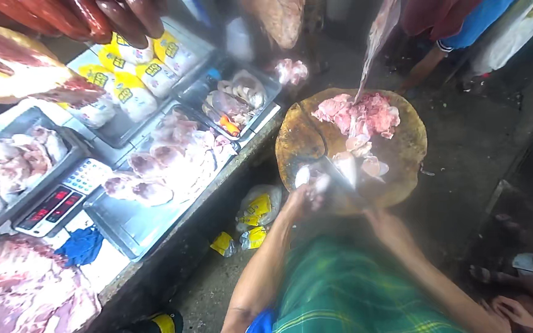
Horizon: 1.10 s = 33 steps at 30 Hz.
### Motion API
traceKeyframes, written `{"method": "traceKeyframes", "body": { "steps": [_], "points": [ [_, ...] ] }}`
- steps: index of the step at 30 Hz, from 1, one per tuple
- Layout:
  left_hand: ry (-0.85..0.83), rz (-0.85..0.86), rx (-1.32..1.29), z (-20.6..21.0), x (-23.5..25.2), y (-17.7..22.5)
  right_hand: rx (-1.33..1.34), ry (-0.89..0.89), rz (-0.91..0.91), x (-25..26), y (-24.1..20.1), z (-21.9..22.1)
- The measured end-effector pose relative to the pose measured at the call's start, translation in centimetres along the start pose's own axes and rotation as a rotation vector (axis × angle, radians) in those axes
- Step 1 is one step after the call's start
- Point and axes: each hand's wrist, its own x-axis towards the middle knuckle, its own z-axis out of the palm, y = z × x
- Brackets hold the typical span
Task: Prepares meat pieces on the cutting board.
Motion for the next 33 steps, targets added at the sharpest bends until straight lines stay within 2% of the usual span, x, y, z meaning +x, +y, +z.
{"method": "traceKeyframes", "body": {
  "steps": [2, 4, 5, 6, 8, 11, 13, 16, 18, 20, 22, 24, 27, 29, 30, 32, 33],
  "points": [
    [0.023, -0.062, -0.032, 1.3, -0.3, -0.1, 0.093, 0.007, 0.01, 0.4, 0.7, -0.6],
    [0.35, -0.034, 0.308, 2.1, -1.2, -0.5, 0.23, -0.021, -0.004, 0.5, 1.3, -1.7],
    [0.547, 0.027, 0.495, 2.0, -1.4, -0.7, 0.289, -0.037, -0.042, 0.4, 1.6, -2.0],
    [0.671, 0.089, 0.626, 1.7, -1.6, -0.7, 0.343, -0.06, -0.091, 0.2, 2.1, -2.1],
    [0.753, 0.163, 0.757, 1.3, -0.6, 0.1, 0.475, -0.123, -0.19, -0.3, 2.3, -2.1],
    [0.703, 0.129, 0.942, 1.1, 1.6, 1.3, 0.55, -0.237, -0.288, 0.4, 0.9, -1.8],
    [0.686, 0.028, 0.927, 0.3, 1.8, 2.0, 0.462, -0.31, -0.305, 2.2, -0.3, -1.0],
    [0.675, -0.07, 0.761, -3.2, 1.1, 1.1, 0.246, -0.175, -0.263, 3.6, -0.5, 0.6],
    [0.618, -0.044, 0.624, -5.3, 0.7, -0.2, 0.178, -0.06, -0.221, 3.1, -0.4, 0.6],
    [0.554, -0.001, 0.602, -5.6, 1.0, -0.3, 0.155, -0.032, -0.189, 2.1, -0.9, 0.0],
    [0.536, -0.032, 0.656, -5.3, 1.3, -0.3, 0.186, 0.001, -0.214, 0.0, -2.3, -1.1],
    [0.52, -0.064, 0.665, -5.5, 1.4, 0.2, 0.3, 0.189, -0.383, -2.2, -4.8, -2.3],
    [0.469, -0.044, 0.637, -6.0, 1.2, 0.5, 0.545, 0.597, -0.771, -3.4, -9.5, -3.4],
    [0.452, -0.032, 0.614, -6.3, 1.4, 0.5, 0.688, 0.756, -0.923, -2.8, -12.8, -3.9],
    [0.445, -0.031, 0.604, -6.5, 1.5, 0.5, 0.713, 0.781, -0.945, -2.0, -13.8, -3.3],
    [0.43, -0.044, 0.574, -7.0, 1.6, 0.3, 0.527, 0.673, -0.81, -0.1, -12.8, 0.4],
    [0.432, -0.053, 0.571, -7.1, 1.4, 0.1, 0.344, 0.481, -0.656, 0.5, -11.3, 2.5]
  ]
}}
